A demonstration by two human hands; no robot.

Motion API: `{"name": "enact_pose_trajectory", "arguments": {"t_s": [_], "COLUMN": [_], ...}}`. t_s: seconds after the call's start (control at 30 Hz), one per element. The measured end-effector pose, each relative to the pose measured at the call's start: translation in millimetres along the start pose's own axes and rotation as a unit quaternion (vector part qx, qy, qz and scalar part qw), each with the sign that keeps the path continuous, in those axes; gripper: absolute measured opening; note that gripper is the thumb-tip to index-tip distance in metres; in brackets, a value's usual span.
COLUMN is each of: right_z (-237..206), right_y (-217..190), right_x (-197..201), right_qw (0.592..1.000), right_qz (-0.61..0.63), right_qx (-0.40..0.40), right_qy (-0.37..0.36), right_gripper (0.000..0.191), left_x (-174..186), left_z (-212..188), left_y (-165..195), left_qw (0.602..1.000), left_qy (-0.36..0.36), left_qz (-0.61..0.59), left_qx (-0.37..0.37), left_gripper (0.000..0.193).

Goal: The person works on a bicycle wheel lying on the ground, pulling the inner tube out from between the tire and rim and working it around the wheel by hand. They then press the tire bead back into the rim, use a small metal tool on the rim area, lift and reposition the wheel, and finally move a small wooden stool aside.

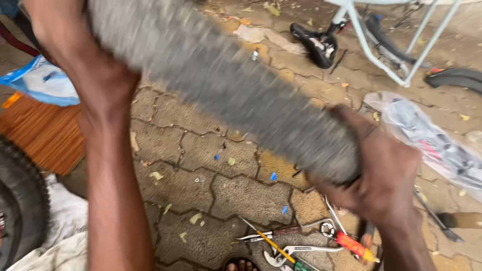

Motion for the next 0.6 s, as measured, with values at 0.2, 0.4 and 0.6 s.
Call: {"name": "enact_pose_trajectory", "arguments": {"t_s": [0.2, 0.4, 0.6], "right_z": [-7.1, -47.1, -74.2], "right_y": [-61.4, -38.3, -22.5], "right_x": [-19.5, -66.5, -153.0], "right_qw": [0.985, 0.968, 0.948], "right_qz": [0.035, 0.051, 0.043], "right_qx": [0.163, 0.144, 0.115], "right_qy": [-0.038, -0.201, -0.294], "right_gripper": [0.081, 0.089, 0.084], "left_x": [39.7, 51.8, 28.3], "left_z": [-91.9, -178.8, -264.4], "left_y": [-10.6, -2.7, 5.1], "left_qw": [0.991, 0.981, 0.953], "left_qy": [0.067, 0.084, -0.034], "left_qz": [0.061, 0.080, 0.053], "left_qx": [0.096, 0.153, 0.296], "left_gripper": [0.069, 0.081, 0.099]}}
Point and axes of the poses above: each hand's wrist, its own z-axis towards the middle knuckle, its own x-axis out of the back of the hand, y = z × x, the point moved 9 cm from there along z, towards the middle knuckle, and after that the axes turned 8 degrees about x, right-handed, at the moved point
